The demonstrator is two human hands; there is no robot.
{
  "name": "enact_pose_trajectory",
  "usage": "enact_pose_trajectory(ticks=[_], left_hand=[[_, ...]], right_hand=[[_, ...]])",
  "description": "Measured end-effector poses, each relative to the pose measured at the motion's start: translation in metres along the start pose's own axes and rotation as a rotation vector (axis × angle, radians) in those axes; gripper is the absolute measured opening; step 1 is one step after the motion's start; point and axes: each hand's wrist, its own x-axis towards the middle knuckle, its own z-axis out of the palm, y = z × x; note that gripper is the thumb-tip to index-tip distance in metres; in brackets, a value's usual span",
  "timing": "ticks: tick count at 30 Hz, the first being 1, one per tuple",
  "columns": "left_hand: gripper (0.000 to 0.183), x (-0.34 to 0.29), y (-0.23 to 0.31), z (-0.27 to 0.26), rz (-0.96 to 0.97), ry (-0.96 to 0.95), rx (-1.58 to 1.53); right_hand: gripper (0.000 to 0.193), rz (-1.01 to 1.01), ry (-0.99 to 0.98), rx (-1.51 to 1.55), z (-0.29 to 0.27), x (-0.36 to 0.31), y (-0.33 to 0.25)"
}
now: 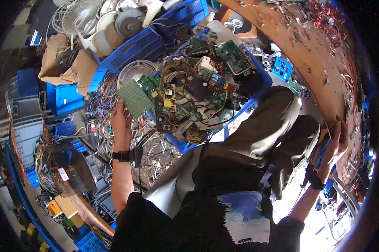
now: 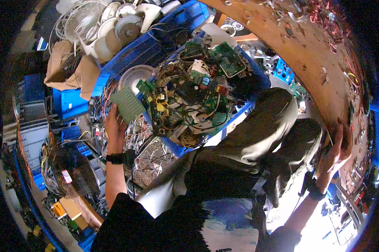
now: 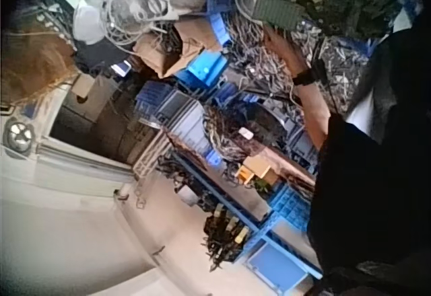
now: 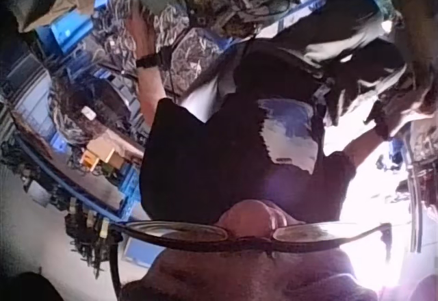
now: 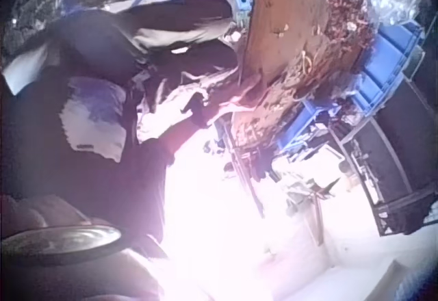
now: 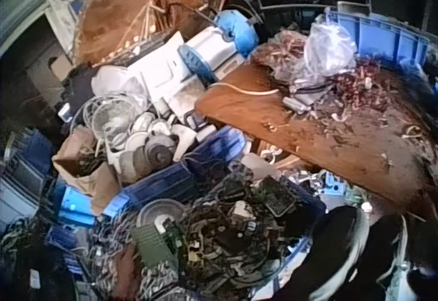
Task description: The person picks up a green circuit board from a blue crate, turns it over to inspect both sides, and then places it back into the crate. They then pick up a second green circuit board, inspect it, and place it back into the crate.
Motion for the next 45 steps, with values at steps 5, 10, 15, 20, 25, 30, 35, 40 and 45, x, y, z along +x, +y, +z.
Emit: enact_pose_trajectory(ticks=[5,10,15,20,25,30,35,40,45], left_hand=[[0.033,0.03,-0.014,-0.046,-0.005,-0.102,0.188],[0.032,0.058,-0.043,-0.078,-0.015,-0.08,0.389],[0.035,0.043,-0.06,-0.079,-0.159,-0.237,0.461],[0.039,0.01,-0.061,-0.082,-0.328,-0.429,0.52],[0.048,-0.009,-0.069,-0.086,-0.518,-0.596,0.606],[0.054,-0.027,-0.08,-0.069,-0.583,-0.641,0.598],[0.051,-0.033,-0.097,-0.061,-0.596,-0.699,0.6],[0.047,-0.039,-0.094,-0.054,-0.594,-0.741,0.614],[0.041,-0.047,-0.094,-0.041,-0.568,-0.831,0.646]], right_hand=[[0.035,-0.036,-0.075,-0.023,-0.008,0.009,0.01],[0.036,-0.024,-0.079,-0.014,-0.004,0.012,0.003],[0.03,-0.057,-0.082,0.014,-0.005,0.009,0.003],[0.03,-0.01,-0.083,0.01,-0.007,0.008,0.01],[0.029,-0.059,-0.068,-0.044,-0.005,0.004,0.007],[0.029,-0.14,-0.07,-0.041,-0.008,0.01,0.021],[0.029,-0.102,-0.051,-0.069,-0.002,0.004,0.003],[0.031,-0.234,-0.106,-0.182,-0.007,0.003,0.006],[0.031,-0.335,-0.127,-0.286,-0.007,-0.003,0.003]])
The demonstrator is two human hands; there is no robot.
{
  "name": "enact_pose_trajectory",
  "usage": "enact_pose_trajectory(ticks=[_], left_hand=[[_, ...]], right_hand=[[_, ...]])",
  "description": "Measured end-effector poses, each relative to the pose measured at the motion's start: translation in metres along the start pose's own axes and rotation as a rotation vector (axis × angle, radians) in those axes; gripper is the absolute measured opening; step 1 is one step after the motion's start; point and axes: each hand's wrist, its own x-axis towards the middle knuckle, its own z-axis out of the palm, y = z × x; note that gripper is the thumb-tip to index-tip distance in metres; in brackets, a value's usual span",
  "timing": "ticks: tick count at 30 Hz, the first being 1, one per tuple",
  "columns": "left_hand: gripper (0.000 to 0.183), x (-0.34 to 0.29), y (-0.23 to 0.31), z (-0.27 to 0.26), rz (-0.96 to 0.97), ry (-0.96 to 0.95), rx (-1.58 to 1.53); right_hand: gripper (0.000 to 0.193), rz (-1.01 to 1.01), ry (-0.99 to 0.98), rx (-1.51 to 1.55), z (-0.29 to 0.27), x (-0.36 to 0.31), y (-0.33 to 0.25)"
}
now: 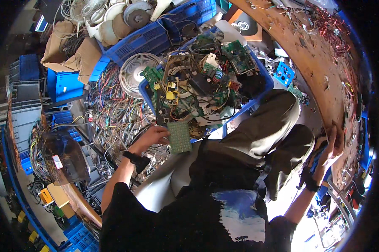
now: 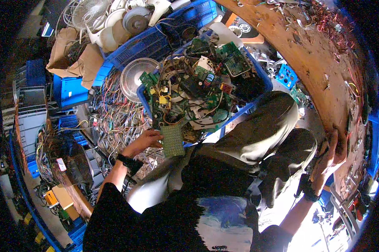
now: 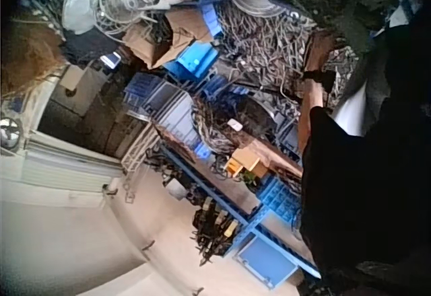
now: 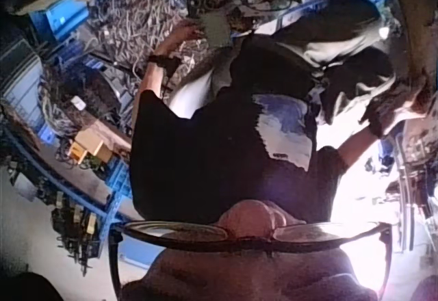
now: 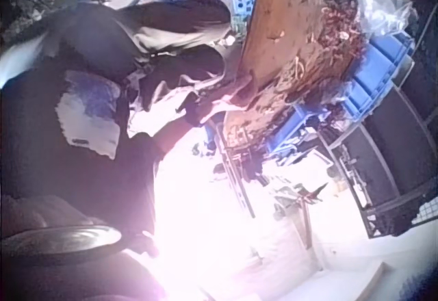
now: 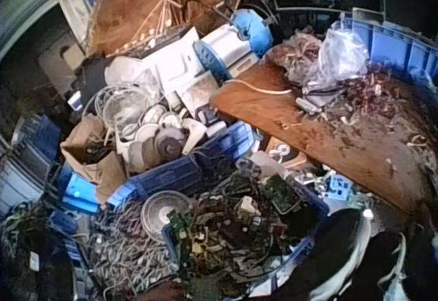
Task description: The person picks up a green circuit board from a blue crate, turns it over to inspect both sides, and then places it back into the crate. They then pick up a second green circuit board, inspect it, and place it back into the crate.
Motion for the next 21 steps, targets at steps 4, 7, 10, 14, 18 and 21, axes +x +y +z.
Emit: enact_pose_trajectory(ticks=[4,7,10,14,18,21], left_hand=[[0.041,0.006,0.001,0.009,-0.032,-0.029,-0.028],[0.044,0.011,0.001,0.012,-0.028,-0.03,-0.121],[0.045,0.006,0.01,0.024,0.014,0.086,-0.273],[0.045,0.008,0.004,0.038,0.022,0.123,-0.204],[0.047,0.013,-0.009,0.037,0.022,0.218,-0.183],[0.051,0.012,-0.013,0.039,0.036,0.213,-0.294]], right_hand=[[0.032,0.214,0.058,0.135,0.006,0.002,-0.022],[0.035,0.253,0.066,0.148,0.006,0.003,-0.029],[0.037,0.251,0.051,0.146,0.006,0.003,-0.028],[0.038,0.241,0.036,0.132,0.003,0.003,-0.014],[0.039,0.278,0.041,0.18,0.003,0.002,-0.013],[0.04,0.258,0.041,0.158,0.005,0.003,-0.013]])
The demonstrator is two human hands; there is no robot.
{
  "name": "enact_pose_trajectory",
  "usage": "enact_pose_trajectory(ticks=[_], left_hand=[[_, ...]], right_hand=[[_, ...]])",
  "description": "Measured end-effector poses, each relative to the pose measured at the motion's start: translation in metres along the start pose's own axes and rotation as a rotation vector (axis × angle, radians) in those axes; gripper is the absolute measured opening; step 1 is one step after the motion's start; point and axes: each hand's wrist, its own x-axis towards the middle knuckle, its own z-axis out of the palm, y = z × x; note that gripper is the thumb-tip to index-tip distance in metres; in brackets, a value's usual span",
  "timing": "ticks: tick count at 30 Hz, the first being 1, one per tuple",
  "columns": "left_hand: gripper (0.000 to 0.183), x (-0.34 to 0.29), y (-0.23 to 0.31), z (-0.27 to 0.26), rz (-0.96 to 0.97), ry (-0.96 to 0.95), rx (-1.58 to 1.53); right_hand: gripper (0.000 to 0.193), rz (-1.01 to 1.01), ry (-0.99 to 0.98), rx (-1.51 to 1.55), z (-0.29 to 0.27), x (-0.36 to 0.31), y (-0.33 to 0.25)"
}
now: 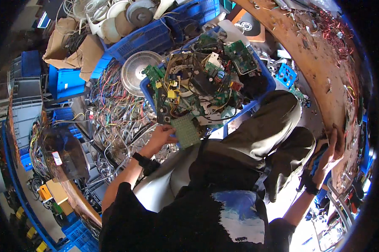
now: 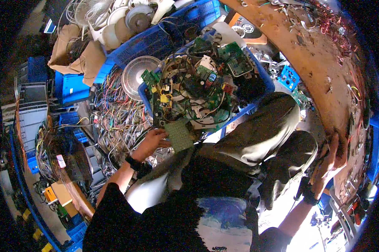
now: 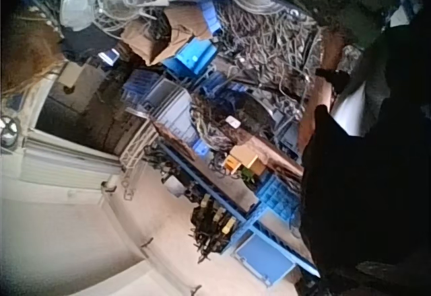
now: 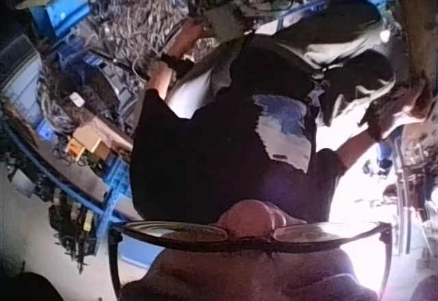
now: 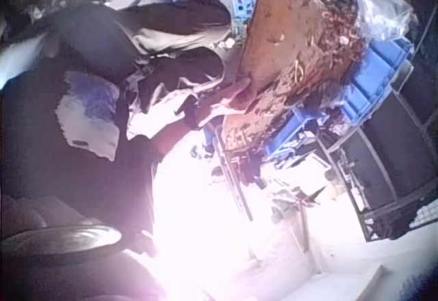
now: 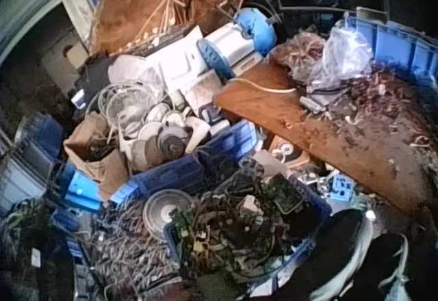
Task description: The person picks up a green circuit board from a blue crate, turns it over to inspect both sides, and then places it back into the crate. They then pick up a second green circuit board, inspect it, and place it back into the crate.
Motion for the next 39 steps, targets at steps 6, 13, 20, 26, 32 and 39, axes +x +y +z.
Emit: enact_pose_trajectory(ticks=[6,13,20,26,32,39], left_hand=[[0.047,0.011,-0.003,-0.002,-0.04,-0.04,-0.029],[0.037,-0.021,0.046,-0.026,-0.025,-0.201,0.252],[0.039,-0.032,0.123,-0.054,0.218,-0.007,0.144],[0.039,0.021,0.192,-0.068,0.56,0.287,0.054],[0.036,0.104,0.237,-0.075,0.747,0.357,0.029],[0.023,0.148,0.229,-0.033,0.872,0.498,0.254]], right_hand=[[0.034,0.029,0.053,0.004,0.003,-0.002,-0.007],[0.034,0.097,0.028,0.075,0.0,0.0,-0.002],[0.034,0.031,0.015,0.092,0.002,-0.001,-0.009],[0.039,0.103,0.008,0.086,0.001,-0.003,-0.009],[0.038,0.035,-0.033,-0.023,-0.005,0.002,0.01],[0.037,0.05,-0.001,0.062,-0.004,0.002,0.014]])
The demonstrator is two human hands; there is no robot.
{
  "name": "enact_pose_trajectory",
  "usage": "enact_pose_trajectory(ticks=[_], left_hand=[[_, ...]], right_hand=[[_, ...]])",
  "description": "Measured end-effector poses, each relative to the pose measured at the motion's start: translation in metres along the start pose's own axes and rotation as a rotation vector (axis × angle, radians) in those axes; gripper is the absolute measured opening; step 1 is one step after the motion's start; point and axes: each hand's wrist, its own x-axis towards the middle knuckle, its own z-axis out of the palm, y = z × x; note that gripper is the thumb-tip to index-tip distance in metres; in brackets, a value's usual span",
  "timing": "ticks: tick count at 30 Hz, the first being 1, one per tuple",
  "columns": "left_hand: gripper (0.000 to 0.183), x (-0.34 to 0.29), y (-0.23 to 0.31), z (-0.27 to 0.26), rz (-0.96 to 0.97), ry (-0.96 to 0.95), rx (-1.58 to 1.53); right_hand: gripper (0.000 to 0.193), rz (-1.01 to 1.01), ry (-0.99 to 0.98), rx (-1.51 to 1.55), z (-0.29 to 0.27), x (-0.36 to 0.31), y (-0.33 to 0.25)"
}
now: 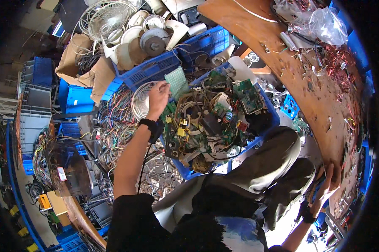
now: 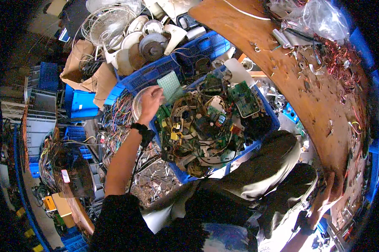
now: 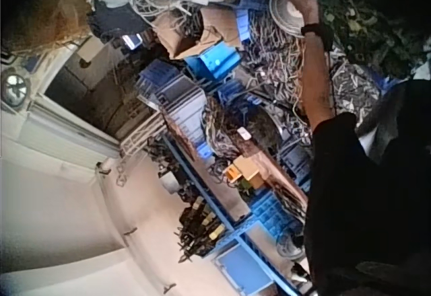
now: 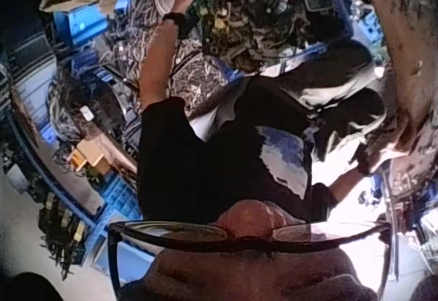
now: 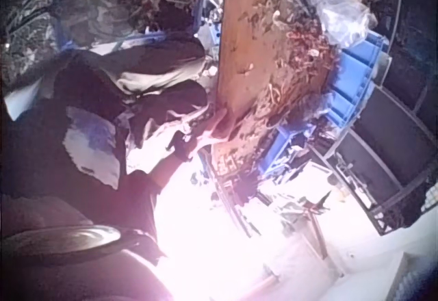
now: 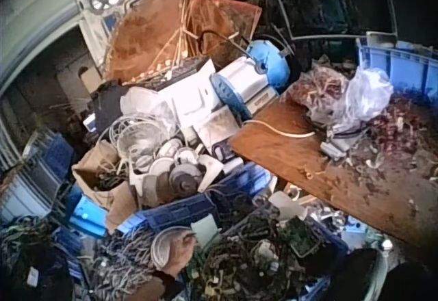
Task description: The person picks up a green circuit board from a blue crate, turns it over to inspect both sides, and then places it back into the crate. They then pick up a second green circuit board, inspect it, and place it back into the crate.
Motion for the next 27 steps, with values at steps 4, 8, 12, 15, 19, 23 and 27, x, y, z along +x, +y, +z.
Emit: enact_pose_trajectory(ticks=[4,8,12,15,19,23,27], left_hand=[[0.027,-0.011,0.003,0.009,0.344,-0.002,0.375],[0.025,-0.01,-0.009,0.013,0.315,-0.071,0.418],[0.024,-0.011,0.001,0.023,0.384,-0.092,0.447],[0.022,-0.009,0.009,0.028,0.318,-0.152,0.515],[0.021,-0.012,0.019,0.031,0.39,-0.126,0.44],[0.021,-0.019,0.024,0.025,0.425,-0.153,0.464],[0.022,-0.024,0.023,0.016,0.384,-0.032,0.434]], right_hand=[[0.037,-0.061,-0.006,-0.122,-0.004,-0.002,0.007],[0.036,-0.087,0.004,-0.173,-0.005,-0.001,0.009],[0.032,-0.106,0.024,-0.139,-0.005,0.001,0.017],[0.033,-0.148,0.028,-0.222,-0.008,0.003,0.022],[0.031,-0.105,0.048,-0.205,-0.012,0.003,0.034],[0.029,-0.16,0.043,-0.217,-0.01,0.002,0.031],[0.028,-0.239,-0.015,-0.182,-0.011,0.001,0.033]])
